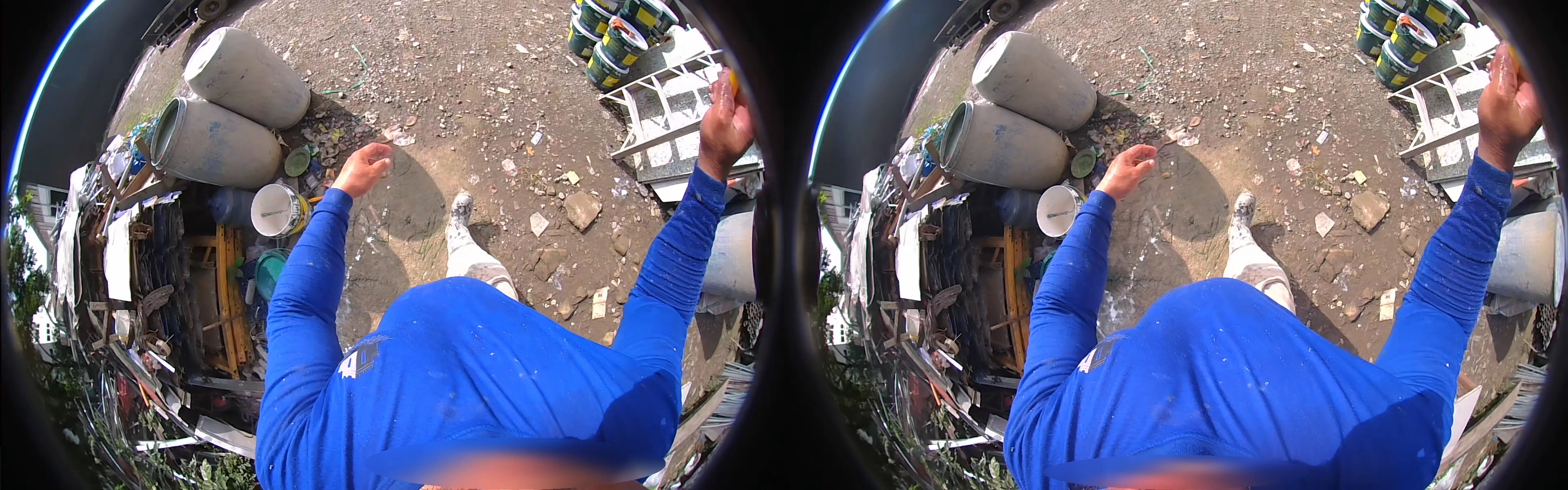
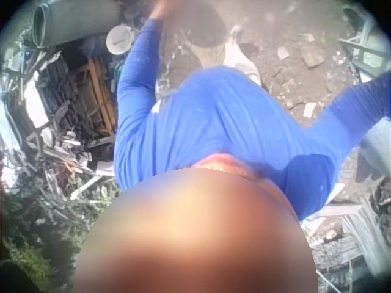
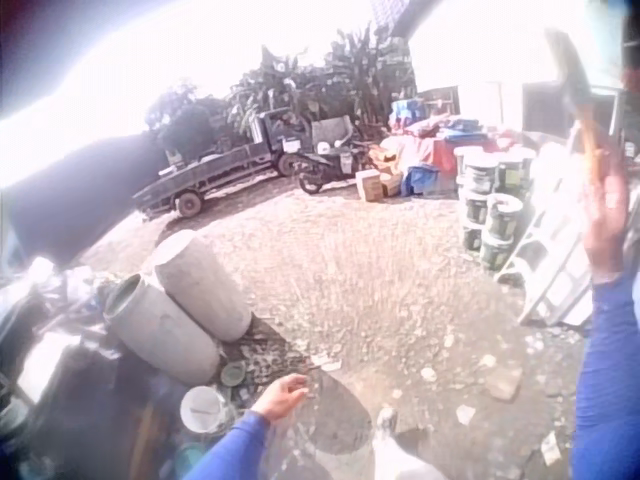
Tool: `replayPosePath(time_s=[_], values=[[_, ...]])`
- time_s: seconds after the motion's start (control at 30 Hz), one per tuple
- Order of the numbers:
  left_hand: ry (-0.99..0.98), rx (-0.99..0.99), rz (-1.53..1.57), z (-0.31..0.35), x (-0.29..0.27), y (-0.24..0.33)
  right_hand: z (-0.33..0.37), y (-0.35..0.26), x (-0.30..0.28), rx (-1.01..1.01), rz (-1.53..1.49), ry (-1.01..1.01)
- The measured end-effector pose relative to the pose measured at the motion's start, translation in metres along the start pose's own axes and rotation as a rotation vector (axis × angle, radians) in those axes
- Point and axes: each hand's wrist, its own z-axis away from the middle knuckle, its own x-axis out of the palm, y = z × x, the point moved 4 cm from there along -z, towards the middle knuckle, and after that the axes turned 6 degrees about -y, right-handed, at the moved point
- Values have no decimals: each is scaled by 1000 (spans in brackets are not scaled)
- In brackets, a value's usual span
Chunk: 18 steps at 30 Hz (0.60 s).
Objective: The person washes a yellow-handled paintbrush under running water at an outdoor sink, repeatedly scrubbing the bristles and rinsing them. The person briefly taps the brush against a nearby white barrel before returning to the sink to continue rinsing.
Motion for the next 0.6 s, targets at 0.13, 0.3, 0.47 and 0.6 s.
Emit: replayPosePath(time_s=[0.13, 0.3, 0.47, 0.6], values=[[48, -424, 82, -52, -24, -213, 192, 113, 326, 502, 330, -872], [280, -803, 409, 20, -81, -284, 416, 229, 384, 788, 506, -1812], [510, -1250, 597, 32, -124, -316, 157, 264, 585, 671, 351, -1250], [234, -1094, 614, -99, -179, -324, -45, 227, 783, 325, 63, -889]])
